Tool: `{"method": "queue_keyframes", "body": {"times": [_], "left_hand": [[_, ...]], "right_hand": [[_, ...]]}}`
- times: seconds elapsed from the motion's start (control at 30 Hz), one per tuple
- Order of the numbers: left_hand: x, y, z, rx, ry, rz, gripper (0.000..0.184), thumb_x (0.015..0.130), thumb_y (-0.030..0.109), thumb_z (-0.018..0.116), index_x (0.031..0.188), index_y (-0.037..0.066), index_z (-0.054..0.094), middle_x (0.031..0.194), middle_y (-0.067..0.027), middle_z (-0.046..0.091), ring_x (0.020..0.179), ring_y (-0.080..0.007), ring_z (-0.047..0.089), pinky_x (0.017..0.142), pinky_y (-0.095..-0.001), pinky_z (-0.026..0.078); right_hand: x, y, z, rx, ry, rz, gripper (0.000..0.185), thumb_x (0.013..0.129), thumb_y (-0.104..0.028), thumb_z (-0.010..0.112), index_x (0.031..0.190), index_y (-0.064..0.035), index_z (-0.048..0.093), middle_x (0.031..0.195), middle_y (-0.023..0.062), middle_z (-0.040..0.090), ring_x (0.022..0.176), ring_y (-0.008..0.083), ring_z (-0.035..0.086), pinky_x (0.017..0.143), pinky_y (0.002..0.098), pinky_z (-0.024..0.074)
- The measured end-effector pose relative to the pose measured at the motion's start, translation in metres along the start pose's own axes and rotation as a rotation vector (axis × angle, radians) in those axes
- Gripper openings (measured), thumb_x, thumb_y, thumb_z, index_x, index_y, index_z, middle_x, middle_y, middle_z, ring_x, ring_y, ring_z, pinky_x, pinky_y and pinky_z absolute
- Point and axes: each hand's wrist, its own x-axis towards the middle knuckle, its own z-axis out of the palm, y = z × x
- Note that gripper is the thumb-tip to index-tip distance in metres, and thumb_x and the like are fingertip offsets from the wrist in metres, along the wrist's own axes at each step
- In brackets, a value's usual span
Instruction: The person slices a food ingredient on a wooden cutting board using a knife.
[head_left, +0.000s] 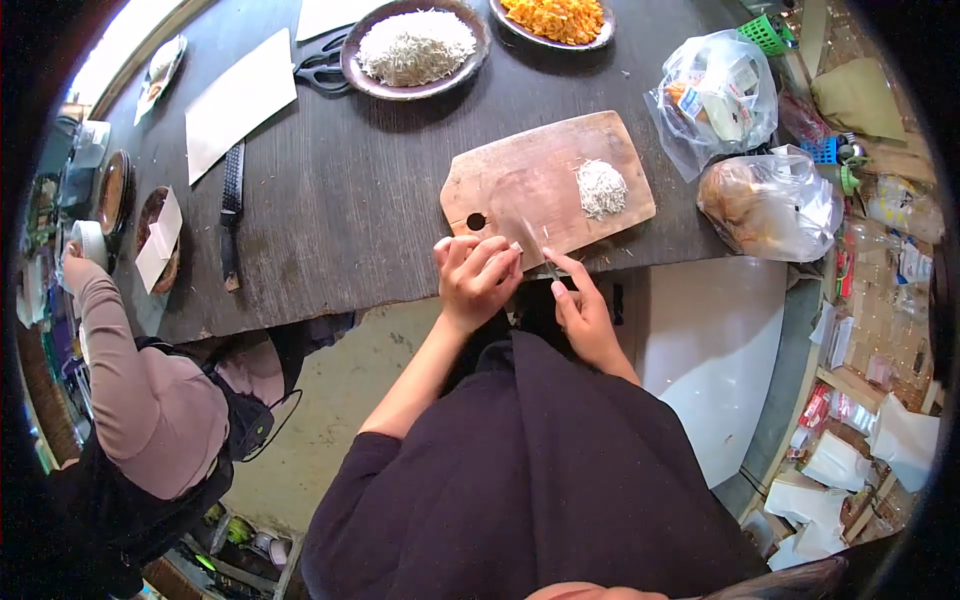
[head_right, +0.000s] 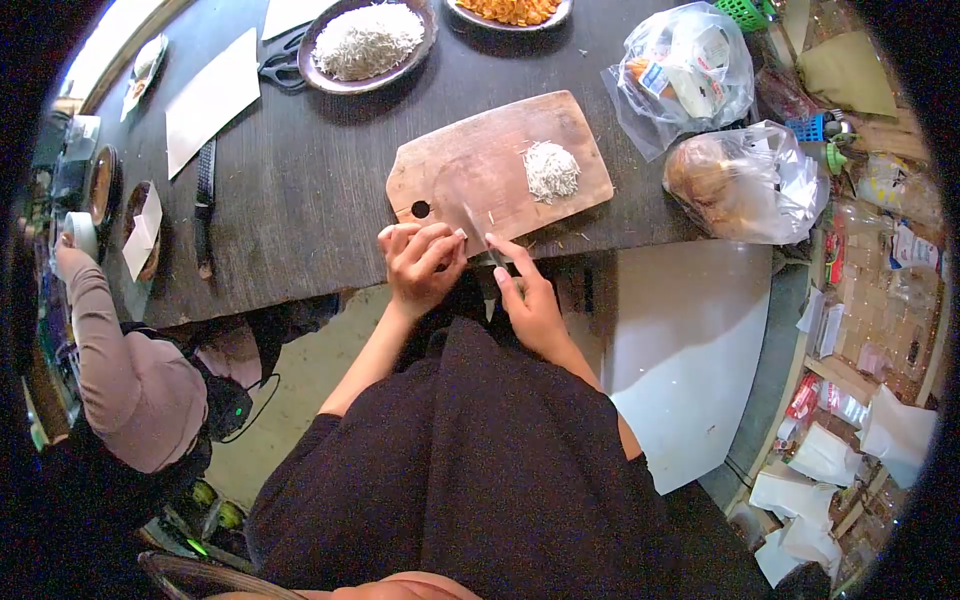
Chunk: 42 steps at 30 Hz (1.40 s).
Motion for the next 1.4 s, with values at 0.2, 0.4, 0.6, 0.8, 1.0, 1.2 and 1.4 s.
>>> {"method": "queue_keyframes", "body": {"times": [0.2, 0.4, 0.6, 0.8, 1.0, 1.2, 1.4], "left_hand": [[0.0, -0.001, 0.003, 0.009, 0.0, 0.011, 0.019, 0.067, 0.011, 0.081, 0.083, 0.015, 0.071, 0.09, 0.0054, 0.069, 0.082, -0.0187, 0.059, 0.083, -0.0374, 0.04], [0.001, 0.001, 0.002, 0.002, 0.018, 0.014, 0.019, 0.066, 0.009, 0.081, 0.08, 0.014, 0.07, 0.088, 0.0046, 0.069, 0.08, -0.0191, 0.059, 0.083, -0.0373, 0.04], [0.001, 0.001, 0.002, 0.005, 0.013, 0.017, 0.019, 0.066, 0.01, 0.082, 0.08, 0.014, 0.07, 0.089, 0.0044, 0.068, 0.08, -0.0187, 0.059, 0.084, -0.0367, 0.039], [-0.001, -0.001, 0.001, -0.01, -0.004, 0.002, 0.019, 0.067, 0.01, 0.081, 0.081, 0.015, 0.07, 0.089, 0.0044, 0.069, 0.08, -0.0182, 0.059, 0.083, -0.037, 0.039], [-0.001, -0.001, 0.002, 0.005, -0.006, 0.015, 0.017, 0.069, 0.013, 0.081, 0.082, 0.015, 0.069, 0.091, 0.0051, 0.067, 0.081, -0.0175, 0.057, 0.084, -0.0362, 0.038], [0.001, 0.001, 0.002, -0.001, -0.002, 0.01, 0.018, 0.068, 0.011, 0.081, 0.082, 0.015, 0.07, 0.088, 0.0042, 0.069, 0.08, -0.0185, 0.059, 0.084, -0.036, 0.039], [0.001, -0.001, 0.002, 0.008, -0.004, 0.015, 0.017, 0.069, 0.011, 0.081, 0.082, 0.014, 0.07, 0.088, 0.0037, 0.069, 0.08, -0.0187, 0.059, 0.085, -0.0363, 0.039]], "right_hand": [[0.002, 0.0, 0.002, -0.102, -0.008, -0.048, 0.041, 0.101, -0.009, 0.049, 0.142, -0.0094, 0.048, 0.134, 0.0113, 0.06, 0.067, 0.0096, 0.049, 0.068, 0.0269, 0.0464], [0.009, -0.005, -0.018, -0.21, 0.073, -0.027, 0.041, 0.1, -0.01, 0.05, 0.141, -0.0096, 0.047, 0.133, 0.0096, 0.062, 0.063, 0.0117, 0.05, 0.066, 0.0274, 0.0455], [0.002, -0.003, -0.016, -0.25, 0.108, -0.158, 0.042, 0.1, -0.01, 0.05, 0.142, -0.0117, 0.047, 0.132, 0.0117, 0.063, 0.065, 0.0146, 0.057, 0.066, 0.0294, 0.0468], [-0.007, -0.001, -0.006, -0.331, 0.026, -0.074, 0.043, 0.099, -0.012, 0.053, 0.141, -0.0155, 0.048, 0.12, 0.0159, 0.067, 0.07, 0.0283, 0.068, 0.066, 0.0337, 0.0501], [0.003, 0.003, -0.02, -0.406, 0.168, -0.247, 0.04, 0.1, -0.012, 0.051, 0.14, -0.0118, 0.049, 0.127, 0.0169, 0.063, 0.093, 0.0391, 0.069, 0.073, 0.0366, 0.0521], [-0.001, -0.001, -0.024, -0.353, 0.186, -0.196, 0.04, 0.1, -0.012, 0.051, 0.14, -0.0098, 0.048, 0.131, 0.0167, 0.061, 0.098, 0.0398, 0.067, 0.077, 0.0363, 0.0517], [-0.009, -0.001, -0.014, -0.333, 0.156, -0.143, 0.042, 0.1, -0.012, 0.051, 0.142, -0.0148, 0.047, 0.125, 0.0164, 0.065, 0.068, 0.0271, 0.068, 0.066, 0.0328, 0.0495]]}}
